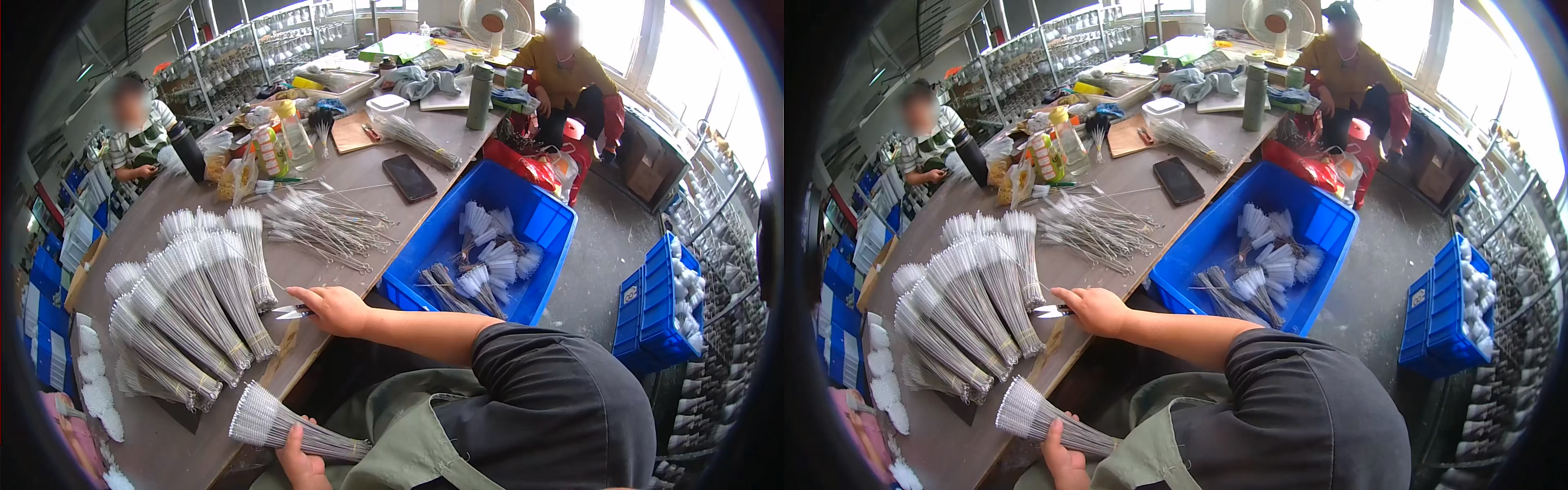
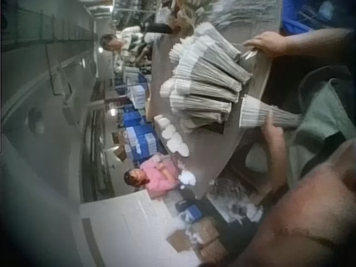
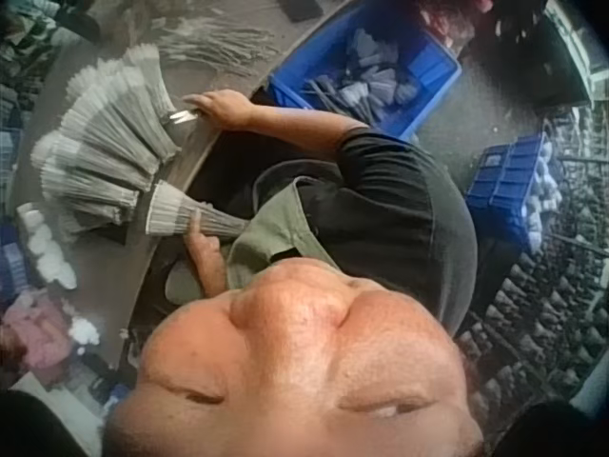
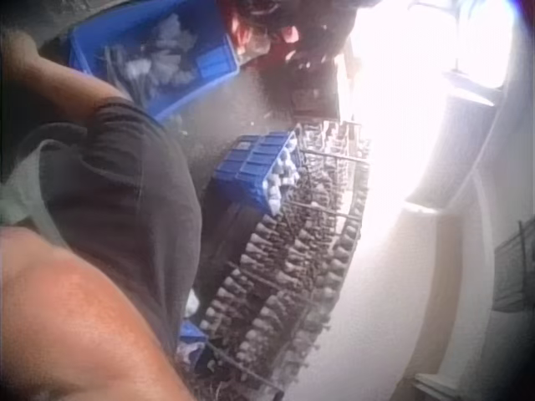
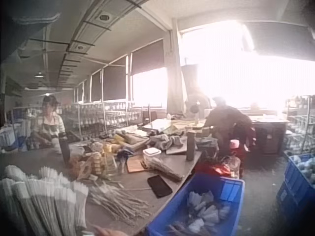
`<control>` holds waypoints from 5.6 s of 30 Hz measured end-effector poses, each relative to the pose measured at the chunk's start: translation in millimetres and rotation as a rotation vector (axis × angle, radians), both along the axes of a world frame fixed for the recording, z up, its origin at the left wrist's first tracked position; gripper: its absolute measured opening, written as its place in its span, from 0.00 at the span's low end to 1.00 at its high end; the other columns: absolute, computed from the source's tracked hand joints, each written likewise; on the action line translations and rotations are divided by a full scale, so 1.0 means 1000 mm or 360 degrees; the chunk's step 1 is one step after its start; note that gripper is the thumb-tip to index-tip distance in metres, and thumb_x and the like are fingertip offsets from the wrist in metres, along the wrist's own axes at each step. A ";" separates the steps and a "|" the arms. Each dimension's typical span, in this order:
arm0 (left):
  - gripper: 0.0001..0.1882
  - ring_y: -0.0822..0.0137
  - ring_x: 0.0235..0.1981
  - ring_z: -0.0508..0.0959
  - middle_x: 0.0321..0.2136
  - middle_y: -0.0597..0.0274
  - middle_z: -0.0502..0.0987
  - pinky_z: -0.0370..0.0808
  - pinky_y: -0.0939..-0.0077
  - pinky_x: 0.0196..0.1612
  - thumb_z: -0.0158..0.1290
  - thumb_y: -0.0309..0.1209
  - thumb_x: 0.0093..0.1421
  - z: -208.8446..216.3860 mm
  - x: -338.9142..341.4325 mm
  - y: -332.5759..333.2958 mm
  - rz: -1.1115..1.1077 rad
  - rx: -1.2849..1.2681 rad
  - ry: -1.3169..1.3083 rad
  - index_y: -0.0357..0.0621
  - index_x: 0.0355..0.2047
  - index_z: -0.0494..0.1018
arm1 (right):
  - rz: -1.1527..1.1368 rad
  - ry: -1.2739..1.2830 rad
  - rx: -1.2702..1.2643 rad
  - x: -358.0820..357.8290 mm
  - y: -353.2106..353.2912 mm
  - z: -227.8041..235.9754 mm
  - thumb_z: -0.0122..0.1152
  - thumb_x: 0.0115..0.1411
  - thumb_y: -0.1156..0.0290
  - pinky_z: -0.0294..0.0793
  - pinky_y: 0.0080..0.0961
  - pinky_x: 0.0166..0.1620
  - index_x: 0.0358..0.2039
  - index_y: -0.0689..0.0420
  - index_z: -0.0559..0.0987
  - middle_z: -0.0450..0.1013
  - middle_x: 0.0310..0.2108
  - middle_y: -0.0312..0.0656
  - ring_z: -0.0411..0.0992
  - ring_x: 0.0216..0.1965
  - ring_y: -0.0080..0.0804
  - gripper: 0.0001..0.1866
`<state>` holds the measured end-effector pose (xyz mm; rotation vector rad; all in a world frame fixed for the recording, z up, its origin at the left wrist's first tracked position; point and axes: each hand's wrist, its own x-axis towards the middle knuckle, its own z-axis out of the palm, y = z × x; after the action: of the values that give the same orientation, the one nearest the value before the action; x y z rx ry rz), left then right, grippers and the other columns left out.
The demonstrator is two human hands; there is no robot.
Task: Bundling a set of metal straw brushes and trimming the excess wire with pliers.
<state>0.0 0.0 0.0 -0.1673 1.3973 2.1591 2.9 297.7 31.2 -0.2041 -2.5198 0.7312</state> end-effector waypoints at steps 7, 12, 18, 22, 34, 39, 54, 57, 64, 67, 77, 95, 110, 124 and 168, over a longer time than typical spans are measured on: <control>0.28 0.56 0.43 0.73 0.42 0.46 0.69 0.72 0.59 0.50 0.56 0.29 0.50 0.022 0.001 0.005 -0.0008 -0.0078 0.0104 0.31 0.50 0.61 | -0.0051 0.0115 0.0030 -0.006 -0.002 -0.001 0.56 0.51 0.70 0.72 0.40 0.37 0.57 0.51 0.61 0.73 0.35 0.47 0.73 0.35 0.47 0.31; 0.28 0.56 0.43 0.73 0.42 0.47 0.70 0.71 0.60 0.51 0.56 0.29 0.51 0.021 0.006 0.005 0.0011 -0.0107 0.0091 0.31 0.51 0.61 | -0.0035 0.0077 0.0036 -0.002 -0.002 0.002 0.56 0.51 0.70 0.72 0.40 0.37 0.56 0.52 0.62 0.73 0.34 0.47 0.73 0.35 0.47 0.30; 0.27 0.57 0.43 0.73 0.41 0.48 0.70 0.72 0.60 0.50 0.56 0.29 0.51 0.021 0.006 0.007 -0.0013 -0.0108 0.0108 0.30 0.50 0.62 | -0.0031 0.0065 0.0060 -0.002 0.000 -0.001 0.56 0.52 0.69 0.72 0.41 0.37 0.55 0.52 0.64 0.73 0.35 0.47 0.73 0.35 0.48 0.28; 0.27 0.57 0.43 0.73 0.41 0.49 0.70 0.72 0.60 0.50 0.56 0.29 0.50 0.022 0.006 0.009 -0.0001 -0.0110 0.0137 0.31 0.50 0.63 | 0.0016 0.0002 0.0064 -0.002 0.001 0.001 0.56 0.51 0.68 0.72 0.40 0.38 0.54 0.53 0.64 0.73 0.36 0.47 0.73 0.35 0.48 0.28; 0.29 0.57 0.44 0.72 0.41 0.49 0.70 0.72 0.60 0.50 0.56 0.29 0.49 0.024 0.009 0.006 0.0042 -0.0122 0.0056 0.33 0.51 0.62 | 0.0009 -0.0009 0.0066 -0.003 -0.002 0.001 0.58 0.50 0.68 0.72 0.40 0.37 0.55 0.53 0.64 0.73 0.37 0.47 0.73 0.35 0.47 0.29; 0.26 0.52 0.48 0.72 0.44 0.46 0.72 0.65 0.57 0.53 0.55 0.31 0.53 0.044 0.009 0.013 -0.0028 -0.0370 -0.0184 0.27 0.50 0.66 | 0.0001 0.0003 0.0052 -0.002 -0.001 0.000 0.57 0.51 0.69 0.72 0.40 0.37 0.55 0.52 0.64 0.73 0.37 0.48 0.73 0.36 0.48 0.29; 0.27 0.57 0.42 0.73 0.40 0.48 0.70 0.72 0.59 0.49 0.56 0.28 0.49 0.020 0.007 0.003 -0.0006 -0.0063 0.0080 0.32 0.49 0.63 | 0.0009 -0.0006 0.0065 -0.004 -0.002 0.000 0.56 0.51 0.69 0.72 0.40 0.37 0.53 0.53 0.66 0.73 0.35 0.46 0.73 0.34 0.47 0.26; 0.27 0.57 0.42 0.73 0.40 0.48 0.70 0.72 0.60 0.50 0.56 0.29 0.50 0.017 0.005 0.006 0.0001 -0.0067 0.0094 0.32 0.49 0.63 | 0.0000 0.0023 0.0062 -0.001 -0.001 0.004 0.56 0.52 0.69 0.72 0.40 0.37 0.53 0.53 0.66 0.73 0.35 0.46 0.73 0.34 0.47 0.26; 0.27 0.57 0.42 0.72 0.40 0.48 0.70 0.71 0.60 0.50 0.56 0.29 0.50 0.027 0.011 0.010 0.0020 -0.0066 0.0126 0.31 0.49 0.63 | 0.0034 -0.0008 0.0073 -0.002 0.000 0.004 0.55 0.52 0.69 0.72 0.40 0.37 0.53 0.53 0.66 0.73 0.36 0.46 0.73 0.35 0.48 0.25; 0.27 0.57 0.43 0.72 0.41 0.48 0.69 0.71 0.60 0.51 0.56 0.28 0.50 0.026 0.010 0.009 0.0038 -0.0097 0.0097 0.31 0.49 0.62 | 0.0013 0.0015 0.0051 -0.002 0.000 0.004 0.55 0.52 0.69 0.72 0.41 0.37 0.53 0.53 0.66 0.73 0.36 0.46 0.73 0.35 0.48 0.26; 0.27 0.56 0.42 0.72 0.40 0.48 0.70 0.72 0.58 0.50 0.56 0.27 0.50 0.015 0.005 0.003 0.0026 -0.0060 0.0091 0.32 0.50 0.62 | -0.0070 0.0029 -0.0192 -0.006 0.005 0.007 0.55 0.52 0.70 0.71 0.42 0.41 0.51 0.54 0.67 0.74 0.35 0.49 0.72 0.37 0.49 0.24; 0.28 0.54 0.43 0.73 0.40 0.46 0.71 0.72 0.58 0.50 0.56 0.28 0.49 0.016 0.006 0.003 0.0044 -0.0097 0.0064 0.32 0.51 0.62 | -0.0015 0.0233 -0.0387 -0.007 0.009 0.004 0.55 0.51 0.73 0.70 0.40 0.42 0.49 0.54 0.69 0.73 0.37 0.50 0.72 0.38 0.49 0.22; 0.29 0.56 0.45 0.71 0.44 0.46 0.68 0.70 0.58 0.53 0.55 0.28 0.50 0.019 0.008 0.006 -0.0005 -0.0096 0.0127 0.31 0.52 0.60 | 0.0013 0.0326 -0.0331 -0.005 0.011 0.004 0.55 0.50 0.74 0.70 0.39 0.43 0.42 0.56 0.73 0.71 0.35 0.47 0.70 0.39 0.48 0.16; 0.23 0.54 0.46 0.73 0.44 0.46 0.73 0.67 0.58 0.52 0.52 0.30 0.55 0.018 0.002 0.005 -0.0046 -0.0247 -0.0121 0.25 0.47 0.67 | -0.0025 0.0413 -0.0362 -0.007 0.011 0.001 0.57 0.52 0.71 0.70 0.39 0.41 0.41 0.56 0.72 0.72 0.35 0.49 0.70 0.38 0.49 0.14; 0.22 0.53 0.45 0.73 0.42 0.45 0.73 0.68 0.59 0.49 0.54 0.29 0.53 0.029 0.005 0.011 -0.0024 -0.0299 -0.0120 0.27 0.47 0.67 | -0.0062 0.0321 -0.0303 -0.006 0.010 0.001 0.54 0.50 0.74 0.70 0.40 0.41 0.37 0.58 0.73 0.69 0.35 0.49 0.70 0.38 0.50 0.12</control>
<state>4.6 10.6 29.2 -0.3044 1.5514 1.9870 -3.2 307.4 32.5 -0.2319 -2.2511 0.9284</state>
